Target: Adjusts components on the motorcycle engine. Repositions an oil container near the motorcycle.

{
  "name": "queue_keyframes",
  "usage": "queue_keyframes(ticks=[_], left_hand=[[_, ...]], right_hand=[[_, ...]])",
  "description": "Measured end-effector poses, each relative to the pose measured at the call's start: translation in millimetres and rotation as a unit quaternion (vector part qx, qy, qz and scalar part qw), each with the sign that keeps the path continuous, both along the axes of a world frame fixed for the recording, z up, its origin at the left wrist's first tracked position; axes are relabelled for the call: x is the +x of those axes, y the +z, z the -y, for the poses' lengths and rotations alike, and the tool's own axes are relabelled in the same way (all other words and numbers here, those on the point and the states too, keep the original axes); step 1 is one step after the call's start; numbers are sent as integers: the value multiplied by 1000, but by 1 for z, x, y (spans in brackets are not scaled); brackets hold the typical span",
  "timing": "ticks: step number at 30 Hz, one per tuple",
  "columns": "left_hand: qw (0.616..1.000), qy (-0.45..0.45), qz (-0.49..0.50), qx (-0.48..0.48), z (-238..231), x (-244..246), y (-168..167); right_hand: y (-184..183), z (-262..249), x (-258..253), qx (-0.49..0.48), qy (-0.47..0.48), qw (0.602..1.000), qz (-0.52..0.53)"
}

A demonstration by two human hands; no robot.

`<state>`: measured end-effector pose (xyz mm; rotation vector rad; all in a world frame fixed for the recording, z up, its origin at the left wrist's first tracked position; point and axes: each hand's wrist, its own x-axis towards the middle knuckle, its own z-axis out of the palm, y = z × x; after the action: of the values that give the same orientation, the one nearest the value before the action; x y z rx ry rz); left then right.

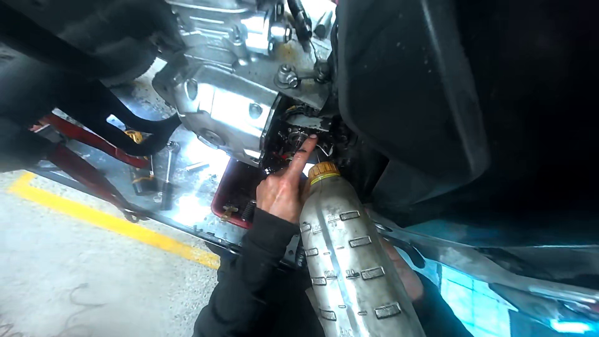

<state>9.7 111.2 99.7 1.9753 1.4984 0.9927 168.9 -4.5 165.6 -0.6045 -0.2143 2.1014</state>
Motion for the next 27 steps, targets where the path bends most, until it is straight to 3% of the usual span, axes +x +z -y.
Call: queue_keyframes(ticks=[3,7,9,13,17,27], left_hand=[[998,3,-49,28,2,-2,-1],[971,103,-118,180,3,14,-60],[986,73,-97,118,8,6,-30],[963,200,33,176,-8,14,-8],[936,286,0,206,-16,35,-12],[936,258,29,237,-24,38,-24]], right_hand=[[4,1,-3,-14,-15,998,60],[-3,0,-1,-10,0,999,53],[-4,1,0,-11,-4,999,30],[-4,-1,2,-1,1,1000,-6],[-6,-3,1,8,-1,1000,5],[0,-6,6,-35,0,999,38]])
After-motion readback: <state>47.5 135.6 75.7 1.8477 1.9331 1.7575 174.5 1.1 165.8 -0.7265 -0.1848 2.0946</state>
